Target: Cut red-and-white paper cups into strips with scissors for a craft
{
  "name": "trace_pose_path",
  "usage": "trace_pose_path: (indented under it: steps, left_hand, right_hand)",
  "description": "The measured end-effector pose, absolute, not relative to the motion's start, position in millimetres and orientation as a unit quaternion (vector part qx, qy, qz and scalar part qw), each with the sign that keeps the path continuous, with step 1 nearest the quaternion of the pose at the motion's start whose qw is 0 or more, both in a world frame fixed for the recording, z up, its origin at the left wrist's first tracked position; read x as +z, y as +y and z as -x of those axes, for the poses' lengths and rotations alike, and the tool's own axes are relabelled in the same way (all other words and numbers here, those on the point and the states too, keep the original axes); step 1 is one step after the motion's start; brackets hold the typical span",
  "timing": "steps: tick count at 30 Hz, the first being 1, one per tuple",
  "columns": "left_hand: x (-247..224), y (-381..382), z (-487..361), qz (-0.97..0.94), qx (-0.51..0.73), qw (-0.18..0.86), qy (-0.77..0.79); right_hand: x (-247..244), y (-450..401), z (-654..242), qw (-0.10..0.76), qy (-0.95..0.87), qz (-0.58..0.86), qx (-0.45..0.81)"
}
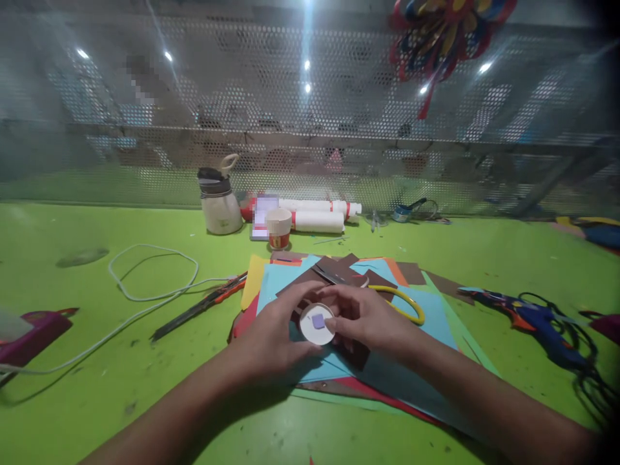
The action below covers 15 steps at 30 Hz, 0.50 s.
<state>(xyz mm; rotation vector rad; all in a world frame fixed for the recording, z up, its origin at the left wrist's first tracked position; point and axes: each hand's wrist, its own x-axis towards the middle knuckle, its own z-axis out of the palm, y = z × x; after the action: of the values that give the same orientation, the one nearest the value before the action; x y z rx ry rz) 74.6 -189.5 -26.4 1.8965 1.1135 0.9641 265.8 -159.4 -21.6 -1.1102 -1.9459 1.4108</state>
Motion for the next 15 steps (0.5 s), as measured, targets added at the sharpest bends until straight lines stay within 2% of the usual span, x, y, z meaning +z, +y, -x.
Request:
trace_pose_path:
  steps: [6,9,12,15]
  left_hand:
    - [-23.3,-192.3,-75.0,-0.746,0.385,0.364,0.403]
    - [-21.3,-192.7,-74.6,-0.749,0.381,0.372,0.395]
    - [-20.6,-192.5,-74.7,-0.754,0.372,0.369,0.396]
    - [-22.3,-191.8,-74.4,-0.754,0.366,0.375,0.397]
  right_hand:
    - [-12.2,-162.9,-265.6,0.274,-0.680,0.412,0.541]
    - [-10.1,-163.8,-265.2,0.258,-0.694,0.425,0.520]
    - [-8.2,-166.6,-266.7,0.228,-0.744,0.458,0.430]
    - [-5.2,-171.9,-268.6,0.226,-0.828,0.449,0.250]
